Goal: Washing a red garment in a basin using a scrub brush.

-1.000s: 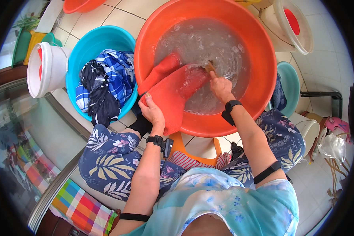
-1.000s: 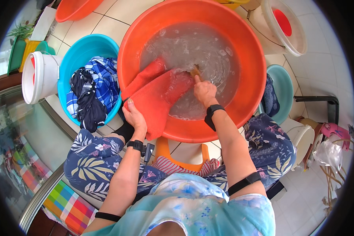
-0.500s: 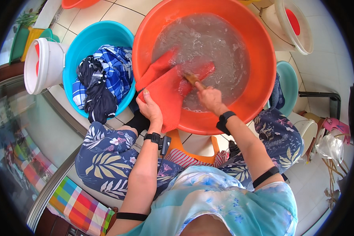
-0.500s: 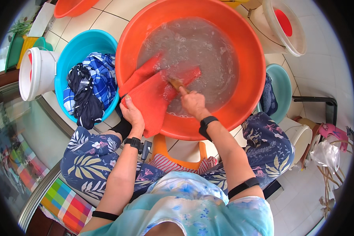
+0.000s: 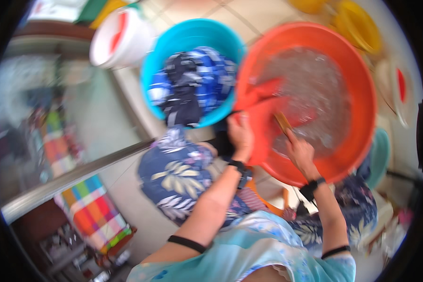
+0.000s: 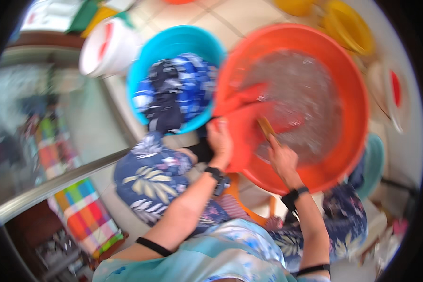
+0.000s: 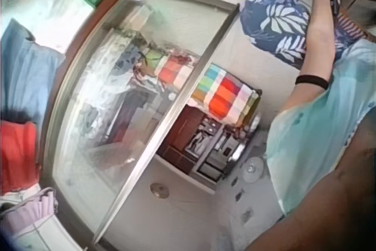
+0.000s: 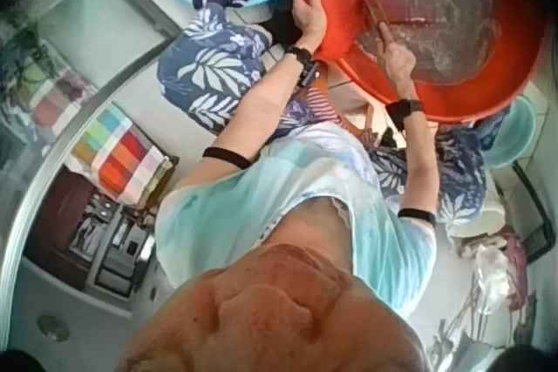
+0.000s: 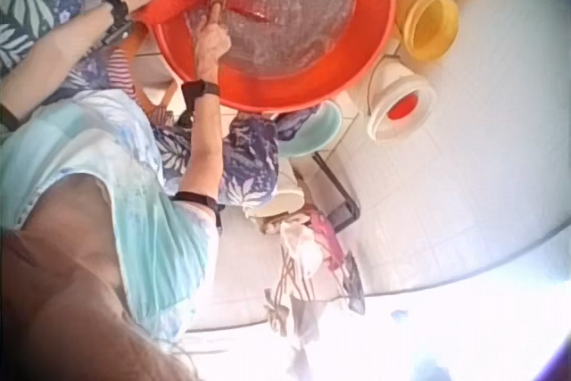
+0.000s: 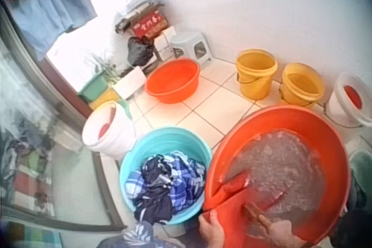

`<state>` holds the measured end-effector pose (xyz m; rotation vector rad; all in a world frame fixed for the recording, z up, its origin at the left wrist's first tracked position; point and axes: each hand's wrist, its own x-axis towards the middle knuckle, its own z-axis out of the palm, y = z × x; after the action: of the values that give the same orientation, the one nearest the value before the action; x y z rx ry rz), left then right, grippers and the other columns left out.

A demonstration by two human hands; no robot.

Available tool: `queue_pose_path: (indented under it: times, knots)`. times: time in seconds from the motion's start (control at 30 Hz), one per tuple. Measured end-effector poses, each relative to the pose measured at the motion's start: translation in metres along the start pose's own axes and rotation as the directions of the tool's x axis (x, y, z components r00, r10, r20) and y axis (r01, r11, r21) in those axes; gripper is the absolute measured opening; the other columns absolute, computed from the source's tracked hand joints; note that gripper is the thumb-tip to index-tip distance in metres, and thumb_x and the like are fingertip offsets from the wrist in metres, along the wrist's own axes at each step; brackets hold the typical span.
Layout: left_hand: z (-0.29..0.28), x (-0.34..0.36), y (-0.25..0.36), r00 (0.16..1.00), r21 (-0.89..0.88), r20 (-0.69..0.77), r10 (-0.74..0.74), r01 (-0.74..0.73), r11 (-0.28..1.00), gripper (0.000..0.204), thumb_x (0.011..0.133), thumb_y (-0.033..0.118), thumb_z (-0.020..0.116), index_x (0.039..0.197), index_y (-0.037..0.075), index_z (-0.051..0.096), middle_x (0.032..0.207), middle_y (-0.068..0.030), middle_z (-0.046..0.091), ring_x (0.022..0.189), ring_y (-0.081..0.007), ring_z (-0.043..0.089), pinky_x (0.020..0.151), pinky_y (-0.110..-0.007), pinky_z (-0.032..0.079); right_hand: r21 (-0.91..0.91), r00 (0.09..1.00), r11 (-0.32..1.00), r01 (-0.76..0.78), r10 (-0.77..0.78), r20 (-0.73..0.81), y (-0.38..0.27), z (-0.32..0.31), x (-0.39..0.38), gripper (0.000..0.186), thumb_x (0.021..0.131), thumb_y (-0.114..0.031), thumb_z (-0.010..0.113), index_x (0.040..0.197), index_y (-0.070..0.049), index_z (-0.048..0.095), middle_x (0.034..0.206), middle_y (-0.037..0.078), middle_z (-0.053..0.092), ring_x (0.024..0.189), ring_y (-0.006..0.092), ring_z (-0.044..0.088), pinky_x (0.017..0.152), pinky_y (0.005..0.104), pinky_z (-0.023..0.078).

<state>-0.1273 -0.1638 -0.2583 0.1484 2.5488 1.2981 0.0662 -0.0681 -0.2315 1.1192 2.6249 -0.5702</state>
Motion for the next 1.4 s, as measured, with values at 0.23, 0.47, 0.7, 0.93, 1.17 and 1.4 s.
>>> queue_pose_path:
  times: [0.23, 0.47, 0.7, 0.93, 1.17, 1.4]
  knots:
    - [-0.011, 0.001, -0.008, 0.999, -0.03, 0.021, -0.038, 0.039, 0.999, 0.049, 0.09, 0.046, 0.052, 0.114, 0.003, 0.05, 0.108, -0.0247, 0.059, 0.101, -0.0423, 0.055, 0.084, -0.045, 0.045, -0.126, 0.999, 0.992, -0.018, 0.024, 0.046, 0.066, 0.044, 0.0, 0.051, 0.089, -0.027, 0.053, 0.138, -0.029, 0.04, 0.078, 0.02, 0.063, 0.067, 0.0367, 0.063, 0.061, 0.0462, 0.05]
    - [-0.011, -0.002, -0.001, 0.99, 0.029, 0.065, -0.122, 0.121, 0.992, 0.053, 0.089, 0.049, 0.051, 0.117, 0.005, 0.048, 0.11, -0.0229, 0.057, 0.099, -0.0421, 0.054, 0.081, -0.047, 0.044, -0.077, 0.936, 0.937, -0.34, 0.345, 0.068, 0.091, 0.016, 0.037, 0.044, 0.092, -0.028, 0.049, 0.135, -0.023, 0.046, 0.086, 0.024, 0.065, 0.078, 0.0413, 0.063, 0.068, 0.0491, 0.049]
    - [-0.01, -0.005, 0.001, 0.987, 0.096, 0.017, -0.16, 0.158, 0.983, 0.056, 0.088, 0.051, 0.052, 0.12, 0.005, 0.047, 0.107, -0.0211, 0.056, 0.096, -0.0411, 0.055, 0.077, -0.048, 0.045, 0.122, 0.999, 0.991, -0.048, 0.045, 0.032, 0.0, -0.005, 0.057, 0.042, 0.092, -0.027, 0.047, 0.133, -0.019, 0.049, 0.085, 0.025, 0.064, 0.077, 0.0429, 0.061, 0.067, 0.0492, 0.047]
    - [-0.018, -0.003, 0.009, 0.97, 0.063, 0.085, -0.226, 0.221, 0.973, 0.054, 0.088, 0.047, 0.054, 0.122, 0.006, 0.046, 0.113, -0.0195, 0.056, 0.1, -0.0406, 0.054, 0.08, -0.047, 0.045, -0.036, 0.984, 0.989, -0.143, 0.146, 0.099, 0.049, 0.025, 0.082, 0.045, 0.093, -0.03, 0.045, 0.138, -0.025, 0.043, 0.091, 0.024, 0.064, 0.081, 0.0429, 0.061, 0.069, 0.0498, 0.047]
    - [-0.013, -0.002, 0.009, 0.981, 0.078, 0.075, -0.18, 0.174, 0.982, 0.056, 0.088, 0.047, 0.053, 0.125, 0.005, 0.045, 0.11, -0.0188, 0.055, 0.101, -0.0404, 0.053, 0.082, -0.046, 0.043, 0.05, 0.938, 0.937, -0.345, 0.342, 0.05, 0.109, 0.023, 0.083, 0.045, 0.093, -0.034, 0.045, 0.134, -0.016, 0.048, 0.116, 0.021, 0.06, 0.101, 0.0398, 0.059, 0.084, 0.0457, 0.045]
    - [-0.012, -0.002, 0.008, 0.985, 0.075, 0.031, -0.168, 0.165, 0.983, 0.055, 0.088, 0.046, 0.054, 0.123, 0.004, 0.046, 0.107, -0.0195, 0.055, 0.099, -0.0399, 0.053, 0.08, -0.047, 0.044, 0.269, 0.985, 0.948, -0.17, 0.155, 0.079, -0.014, 0.013, 0.053, 0.042, 0.095, -0.031, 0.047, 0.135, -0.017, 0.048, 0.106, 0.022, 0.063, 0.087, 0.0397, 0.062, 0.075, 0.0415, 0.048]
